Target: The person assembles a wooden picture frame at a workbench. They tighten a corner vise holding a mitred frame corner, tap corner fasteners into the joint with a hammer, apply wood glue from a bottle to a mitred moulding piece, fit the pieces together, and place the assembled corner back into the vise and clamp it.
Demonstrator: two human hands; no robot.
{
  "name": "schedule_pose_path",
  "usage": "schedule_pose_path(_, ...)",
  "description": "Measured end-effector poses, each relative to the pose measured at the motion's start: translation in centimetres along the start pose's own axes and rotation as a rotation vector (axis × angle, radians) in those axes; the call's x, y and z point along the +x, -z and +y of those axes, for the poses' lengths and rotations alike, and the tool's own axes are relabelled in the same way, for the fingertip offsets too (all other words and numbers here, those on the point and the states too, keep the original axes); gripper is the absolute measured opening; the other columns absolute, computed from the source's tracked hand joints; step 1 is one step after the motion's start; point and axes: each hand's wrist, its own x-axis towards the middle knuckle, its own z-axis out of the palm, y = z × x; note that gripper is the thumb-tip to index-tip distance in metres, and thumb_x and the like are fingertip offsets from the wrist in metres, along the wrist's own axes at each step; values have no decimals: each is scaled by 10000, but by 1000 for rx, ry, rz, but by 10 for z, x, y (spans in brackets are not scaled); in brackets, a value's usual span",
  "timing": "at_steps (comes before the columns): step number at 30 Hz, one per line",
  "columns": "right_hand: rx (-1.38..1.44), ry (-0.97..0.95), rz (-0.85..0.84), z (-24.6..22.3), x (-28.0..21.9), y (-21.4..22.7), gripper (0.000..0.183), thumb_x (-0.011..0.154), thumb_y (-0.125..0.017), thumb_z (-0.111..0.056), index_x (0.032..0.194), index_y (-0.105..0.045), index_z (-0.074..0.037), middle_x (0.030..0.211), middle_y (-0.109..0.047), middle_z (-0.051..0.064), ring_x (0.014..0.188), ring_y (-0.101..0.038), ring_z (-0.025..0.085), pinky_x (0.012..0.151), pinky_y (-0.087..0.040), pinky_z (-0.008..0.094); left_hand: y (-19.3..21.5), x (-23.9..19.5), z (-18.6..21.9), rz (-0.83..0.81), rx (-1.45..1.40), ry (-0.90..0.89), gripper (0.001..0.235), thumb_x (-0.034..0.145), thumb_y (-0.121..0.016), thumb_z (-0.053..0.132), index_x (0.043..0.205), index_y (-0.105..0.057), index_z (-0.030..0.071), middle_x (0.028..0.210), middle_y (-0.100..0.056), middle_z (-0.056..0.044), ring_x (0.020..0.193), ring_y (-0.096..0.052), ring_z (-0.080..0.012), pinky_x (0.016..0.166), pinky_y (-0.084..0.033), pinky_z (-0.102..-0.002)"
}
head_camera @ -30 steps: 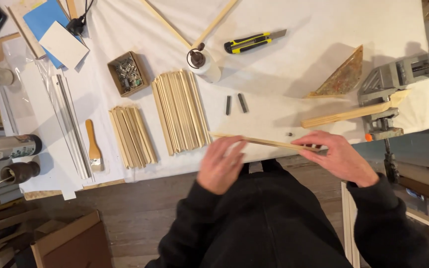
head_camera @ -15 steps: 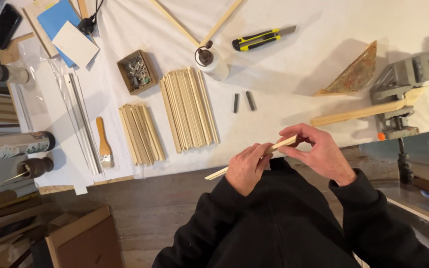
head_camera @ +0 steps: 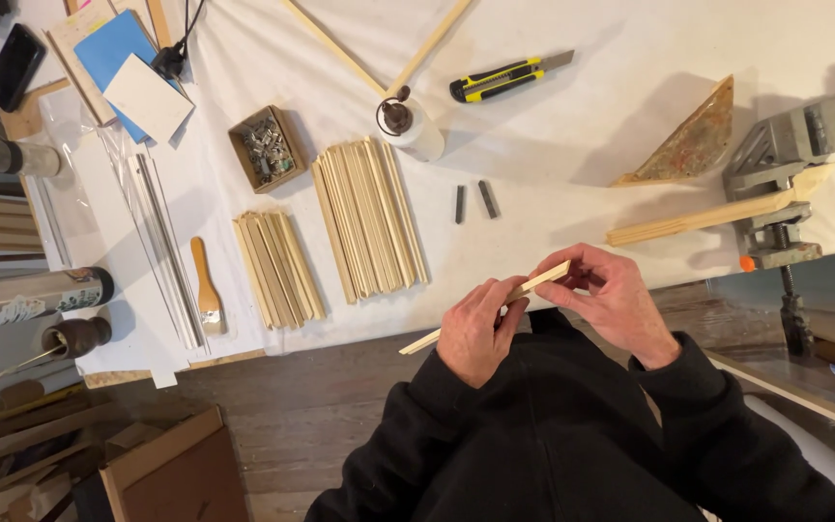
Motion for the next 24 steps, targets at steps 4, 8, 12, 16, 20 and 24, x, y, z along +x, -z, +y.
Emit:
schedule_pose_path(4, -29, 10, -5, 0, -1, -6, 225, 899, -782, -94, 1102, -723, -17, 878, -708, 25, 794, -638, 76, 710, -533, 235, -3, -7, -6, 17, 21, 8, 268, 965, -697, 94, 1226, -637, 85, 949, -697, -75, 844, -701, -287, 685, -543, -390)
schedule_pose_path(8, -110, 17, -24, 0, 0, -13, 216, 903, -773, -109, 1097, -731, -23, 879, -722, 15, 773, -628, 73, 699, -531, 231, -4, -15, -15, 43, 42, 9, 276, 970, -701, 96, 1237, -634, 84, 957, -699, -76, 862, -701, -292, 694, -546, -392)
schedule_pose_path(12, -56, 8, -33, 1, 0, -16, 242, 890, -784, -116, 1098, -712, -17, 882, -701, 15, 813, -648, 70, 730, -548, 234, -1, -18, -14, 26, 49, 9, 331, 975, -691, 93, 1296, -612, 76, 962, -696, -68, 869, -704, -275, 711, -553, -381)
schedule_pose_path(16, -53, -1, -8, 8, -1, -12, 265, 877, -802, -138, 1091, -705, -15, 870, -697, 18, 806, -649, 72, 733, -564, 236, -3, -16, -12, -6, 74, -18, 423, 976, -688, 87, 1385, -582, 72, 947, -683, -57, 866, -695, -258, 737, -556, -378)
schedule_pose_path(20, -50, -45, 42, 7, -8, -12, 265, 874, -798, -138, 1090, -700, -19, 890, -706, 11, 810, -649, 68, 721, -550, 233, -4, -15, -13, -26, 92, -55, 460, 976, -687, 84, 1419, -562, 67, 952, -673, -56, 875, -682, -253, 757, -552, -378)
schedule_pose_path(24, -23, -62, 65, 14, -12, -8, 256, 876, -803, -106, 1090, -695, -15, 874, -685, 18, 796, -629, 71, 710, -535, 236, -7, -12, -12, -40, 135, -95, 490, 974, -688, 82, 1441, -544, 53, 939, -661, -53, 859, -658, -244, 767, -543, -376)
